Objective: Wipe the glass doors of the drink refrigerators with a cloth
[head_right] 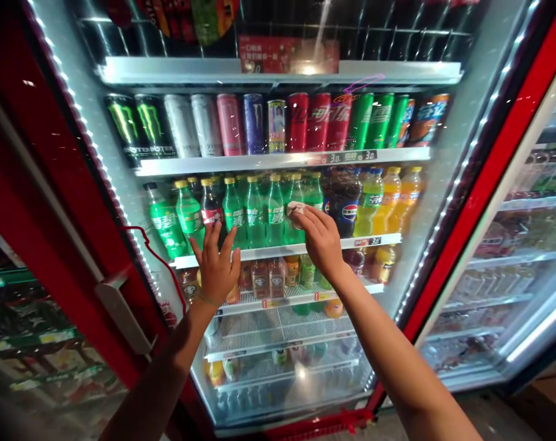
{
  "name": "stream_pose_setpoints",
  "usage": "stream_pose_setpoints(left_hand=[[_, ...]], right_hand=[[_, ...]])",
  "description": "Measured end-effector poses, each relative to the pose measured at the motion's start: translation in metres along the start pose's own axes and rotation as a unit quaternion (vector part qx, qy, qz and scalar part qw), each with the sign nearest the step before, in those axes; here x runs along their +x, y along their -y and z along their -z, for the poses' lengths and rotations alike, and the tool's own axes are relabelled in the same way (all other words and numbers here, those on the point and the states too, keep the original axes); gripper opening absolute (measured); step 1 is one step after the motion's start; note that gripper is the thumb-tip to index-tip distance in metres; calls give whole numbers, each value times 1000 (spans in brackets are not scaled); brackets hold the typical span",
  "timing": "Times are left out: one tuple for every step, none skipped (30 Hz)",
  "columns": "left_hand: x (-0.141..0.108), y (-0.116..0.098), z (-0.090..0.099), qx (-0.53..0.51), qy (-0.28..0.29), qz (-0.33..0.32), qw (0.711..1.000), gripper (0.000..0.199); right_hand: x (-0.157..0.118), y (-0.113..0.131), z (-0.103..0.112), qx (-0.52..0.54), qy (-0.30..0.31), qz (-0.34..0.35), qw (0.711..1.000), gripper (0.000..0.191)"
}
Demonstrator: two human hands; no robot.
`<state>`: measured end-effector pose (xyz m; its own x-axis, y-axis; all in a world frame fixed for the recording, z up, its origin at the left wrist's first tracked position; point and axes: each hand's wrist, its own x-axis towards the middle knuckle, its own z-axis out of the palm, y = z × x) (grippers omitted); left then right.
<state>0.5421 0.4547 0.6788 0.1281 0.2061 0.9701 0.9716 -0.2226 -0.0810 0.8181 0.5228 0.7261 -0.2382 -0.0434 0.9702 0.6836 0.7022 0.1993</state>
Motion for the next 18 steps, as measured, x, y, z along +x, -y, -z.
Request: stream_pose_setpoints(left_hand=[[-1, -4, -8, 7, -16, 7, 1000, 57], [-3, -6, -15, 10, -29, 11, 999, 58], [-5, -6, -21, 9, -35, 13, 999, 59], [-7, -6, -25, 5, -34, 15, 999, 60], [-8, -5, -28, 1, -29, 18, 999, 60], [-10, -5, -29, -1, -24, 21, 999, 59], [-10, -4, -30, 2, -22, 21, 1000, 59], [-10, -4, -30, 9, -23, 19, 1000, 58], [-10, -4, -29, 20, -26, 15, 999, 58], [-9, -5, -29, 33, -30, 10, 999, 59], [-9, -5, -28, 46, -35, 4, 998, 59], [-8, -6, -28, 59, -39, -4, 997, 60], [-8, -6, -27, 69, -43, -11, 997, 61], [-7, -5, -28, 76, -46, -17, 996, 61], [-7, -5, -28, 80, -48, -21, 995, 61], [-8, -5, -29, 83, -50, -23, 995, 61], [-8, -5, -30, 83, -53, -22, 995, 61], [-8, -4, -31, 79, -55, -19, 995, 60]], right_hand=[[4, 0, 4, -11, 3, 3, 1000, 40], [8, 0, 7, -28, 1, 0, 1000, 34], [13, 1, 8, -48, -5, -9, 999, 28], [19, 2, 7, -68, -9, -25, 997, 23], [24, 5, 5, -85, -10, -43, 995, 20], [28, 11, 0, -97, -5, -56, 994, 18], [30, 18, -7, -102, 7, -60, 993, 17], [29, 26, -15, -101, 24, -51, 993, 17], [27, 36, -23, -96, 42, -30, 994, 17], [23, 44, -30, -88, 58, 2, 994, 17], [18, 50, -36, -79, 71, 41, 994, 17], [13, 52, -40, -71, 82, 81, 991, 16], [10, 51, -42, -66, 86, 117, 987, 15], [10, 45, -41, -69, 80, 136, 985, 14], [12, 35, -40, -77, 63, 131, 986, 14], [17, 25, -38, -89, 37, 99, 990, 14], [22, 16, -37, -101, 3, 43, 994, 15], [28, 9, -38, -112, -36, -26, 993, 18]])
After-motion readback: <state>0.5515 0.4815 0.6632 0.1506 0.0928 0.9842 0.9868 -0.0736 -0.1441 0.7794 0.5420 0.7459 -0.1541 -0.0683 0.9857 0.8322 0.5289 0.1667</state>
